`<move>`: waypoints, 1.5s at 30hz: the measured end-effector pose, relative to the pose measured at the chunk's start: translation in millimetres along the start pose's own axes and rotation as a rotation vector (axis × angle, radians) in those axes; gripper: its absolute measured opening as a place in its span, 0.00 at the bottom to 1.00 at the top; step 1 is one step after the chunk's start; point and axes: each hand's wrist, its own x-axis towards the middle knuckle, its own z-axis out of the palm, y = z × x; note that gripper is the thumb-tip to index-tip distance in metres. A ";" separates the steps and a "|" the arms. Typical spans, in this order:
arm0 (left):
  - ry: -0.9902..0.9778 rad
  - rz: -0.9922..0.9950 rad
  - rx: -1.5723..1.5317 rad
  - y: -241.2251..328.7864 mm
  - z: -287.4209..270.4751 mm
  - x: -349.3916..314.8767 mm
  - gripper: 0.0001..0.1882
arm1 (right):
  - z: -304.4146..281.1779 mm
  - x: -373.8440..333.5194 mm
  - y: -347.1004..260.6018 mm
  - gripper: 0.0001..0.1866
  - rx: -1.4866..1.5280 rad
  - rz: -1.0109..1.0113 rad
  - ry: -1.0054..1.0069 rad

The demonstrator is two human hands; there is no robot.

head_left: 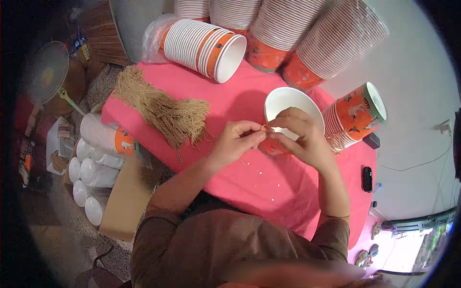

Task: Tie thin cords or ropes to the handles of printed plastic buckets.

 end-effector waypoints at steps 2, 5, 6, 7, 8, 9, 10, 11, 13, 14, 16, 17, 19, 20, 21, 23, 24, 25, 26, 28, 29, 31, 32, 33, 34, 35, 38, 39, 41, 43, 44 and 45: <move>-0.037 0.026 0.048 -1.0 0.8 1.0 0.08 | -0.5 -1.7 0.5 0.08 -0.026 0.001 -0.079; -0.027 0.067 0.055 -2.7 -0.5 -0.9 0.08 | -7.2 -0.4 -5.6 0.06 -0.158 0.009 -0.088; -0.007 0.101 0.059 -7.3 -2.2 -0.5 0.08 | -11.6 -1.8 -5.9 0.06 -0.147 0.017 -0.063; 0.013 0.135 0.063 -10.3 -3.9 -0.6 0.08 | -15.1 -2.5 -6.2 0.06 -0.136 0.026 -0.038; 0.017 0.136 0.063 -11.5 -6.2 -0.8 0.08 | -15.8 -1.0 -7.5 0.06 -0.087 0.017 -0.004; 0.008 0.151 0.088 -10.8 -7.7 -0.6 0.08 | -16.5 -0.3 -8.6 0.06 -0.086 0.018 -0.004; 0.000 0.166 0.114 -10.3 -8.3 -0.9 0.07 | -16.9 0.8 -9.2 0.06 -0.064 0.009 -0.051; 0.001 0.164 0.113 -9.3 -7.6 -1.7 0.07 | -16.5 1.8 -9.1 0.06 -0.042 -0.001 -0.098; -0.024 0.133 0.016 -4.7 -3.4 -1.8 0.08 | -9.3 4.0 -4.9 0.06 -0.023 -0.007 -0.097; -0.026 0.132 0.015 -2.1 -2.2 -2.7 0.08 | -4.3 4.8 -2.2 0.06 -0.002 -0.016 -0.097; -0.032 -0.091 -0.220 2.9 -1.7 -4.9 0.06 | 2.4 6.2 -0.8 0.06 0.036 -0.012 -0.083; -0.033 -0.092 -0.220 1.6 -1.2 -5.0 0.06 | 4.9 6.8 -1.5 0.07 0.037 -0.008 -0.078; -0.055 -0.073 -0.339 -4.3 -1.2 -5.6 0.05 | 8.9 6.7 0.4 0.07 0.041 -0.005 -0.075; -0.054 -0.072 -0.339 -6.5 -2.4 -5.9 0.05 | 10.8 6.9 3.2 0.07 0.015 -0.015 -0.082; -0.079 -0.068 -0.430 -8.4 -4.0 -5.6 0.05 | 11.7 7.5 5.2 0.08 -0.013 -0.024 -0.090; -0.103 -0.062 -0.521 -8.4 -4.3 -5.3 0.05 | 11.4 6.9 4.9 0.08 -0.015 -0.026 -0.086; -0.071 -0.054 -0.425 -7.5 -2.6 -5.9 0.04 | 12.1 5.9 4.6 0.09 -0.016 -0.025 -0.083; -0.039 -0.047 -0.329 -7.4 -0.8 -6.1 0.04 | 12.8 4.5 4.5 0.09 -0.015 -0.026 -0.084; -0.038 -0.046 -0.330 -9.0 1.4 -5.2 0.04 | 13.6 2.9 4.5 0.09 -0.002 0.017 -0.086; 0.081 0.107 -0.092 -11.8 6.4 -3.5 0.05 | 13.9 2.4 4.6 0.09 0.011 0.060 -0.087; 0.081 0.108 -0.092 -11.7 7.1 -4.2 0.05 | 14.0 2.8 4.8 0.09 0.029 0.085 -0.101; 0.149 0.248 0.116 -11.5 8.9 -5.4 0.05 | 13.6 2.7 5.6 0.09 0.045 0.112 -0.112; 0.147 0.249 0.116 -12.7 10.4 -5.4 0.05 | 13.5 2.3 6.4 0.09 0.075 0.132 -0.129; 0.197 0.318 0.143 -15.0 12.3 -5.0 0.05 | 13.6 2.3 6.8 0.10 0.106 0.150 -0.148; 0.247 0.387 0.169 -16.2 13.6 -4.6 0.05 | 13.1 3.1 5.7 0.10 0.106 0.149 -0.148; 0.247 0.388 0.170 -15.9 14.2 -4.4 0.05 | 12.3 4.6 3.4 0.10 0.115 0.178 -0.159; 0.283 0.413 0.189 -16.9 16.8 -2.8 0.04 | 13.2 2.9 4.8 0.11 0.120 0.231 -0.168; 0.291 0.403 0.125 -19.7 17.1 -3.0 0.04 | 14.3 2.5 5.7 0.11 0.122 0.251 -0.170; 0.301 0.393 0.063 -21.5 16.5 -4.1 0.04 | 13.6 2.8 4.5 0.11 0.095 0.310 -0.210; 0.266 0.319 0.015 -21.3 14.4 -4.9 0.03 | 14.5 1.5 3.7 0.12 0.066 0.375 -0.248; 0.266 0.319 0.015 -20.7 12.9 -5.3 0.03 | 17.0 0.3 3.1 0.11 0.071 0.291 -0.141; 0.227 0.224 -0.117 -19.1 11.2 -5.1 0.02 | 19.2 -0.2 2.1 0.11 0.077 0.204 -0.034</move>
